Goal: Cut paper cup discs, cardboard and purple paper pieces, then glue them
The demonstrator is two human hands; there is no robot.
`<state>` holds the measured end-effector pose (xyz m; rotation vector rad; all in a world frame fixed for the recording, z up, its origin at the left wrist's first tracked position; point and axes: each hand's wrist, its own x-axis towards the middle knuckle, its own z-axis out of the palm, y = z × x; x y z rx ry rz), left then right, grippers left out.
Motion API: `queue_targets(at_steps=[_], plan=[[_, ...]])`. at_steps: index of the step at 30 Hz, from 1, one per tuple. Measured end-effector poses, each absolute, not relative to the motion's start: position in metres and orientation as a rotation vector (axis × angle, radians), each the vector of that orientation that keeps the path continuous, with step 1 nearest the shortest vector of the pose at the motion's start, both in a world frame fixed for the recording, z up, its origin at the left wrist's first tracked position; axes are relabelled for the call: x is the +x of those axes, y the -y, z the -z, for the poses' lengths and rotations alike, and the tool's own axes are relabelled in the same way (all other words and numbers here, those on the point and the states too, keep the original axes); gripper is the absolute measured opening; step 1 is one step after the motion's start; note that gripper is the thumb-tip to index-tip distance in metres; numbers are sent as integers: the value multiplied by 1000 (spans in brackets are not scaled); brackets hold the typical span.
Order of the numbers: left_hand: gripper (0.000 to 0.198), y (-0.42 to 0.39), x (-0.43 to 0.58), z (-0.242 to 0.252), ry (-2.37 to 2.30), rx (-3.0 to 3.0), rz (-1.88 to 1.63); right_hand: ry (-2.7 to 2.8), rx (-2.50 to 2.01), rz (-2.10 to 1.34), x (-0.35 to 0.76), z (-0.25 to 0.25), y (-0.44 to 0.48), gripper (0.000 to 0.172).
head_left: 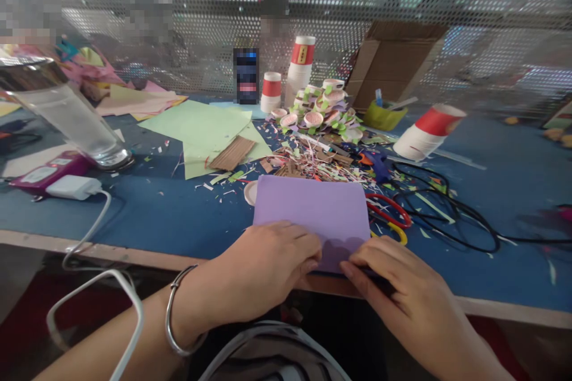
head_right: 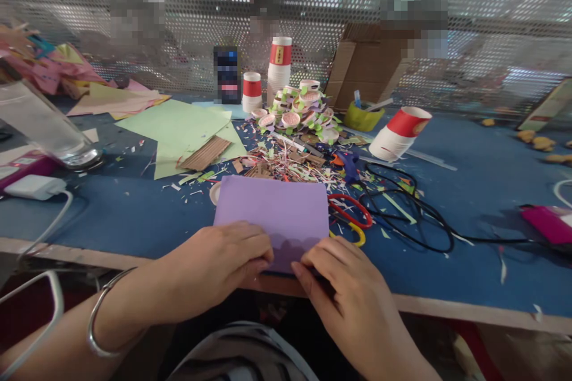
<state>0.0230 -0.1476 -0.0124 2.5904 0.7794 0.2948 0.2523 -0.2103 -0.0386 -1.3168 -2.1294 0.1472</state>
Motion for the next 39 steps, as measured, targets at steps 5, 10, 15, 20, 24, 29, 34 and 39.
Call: queue_targets(at_steps=[5,10,15,20,24,29,34,39], plan=[[17,145,23,19,-830,2578,-290,2119,-1323,-153,254,41,211,14],[19,144,15,18,-952,2568,-214,2106,-1351,-152,263,44,215,14],[20,147,-2,15,-961,2422,-286,2074,-1368,-190,271,46,220,12],[21,148,-8,13,-961,2274,-337,2065,-1381,-216,271,48,220,13],[22,146,-9,11,-967,2229,-331,2063,-1388,-219,271,48,220,12],[20,138,-11,9,-902,2262,-262,2075,-1392,-224,271,48,220,14],[24,137,-13,10,-967,2296,-239,2065,-1393,-214,272,50,221,14],[30,140,-14,15,-1075,2353,-246,2060,-1386,-181,274,50,222,16]])
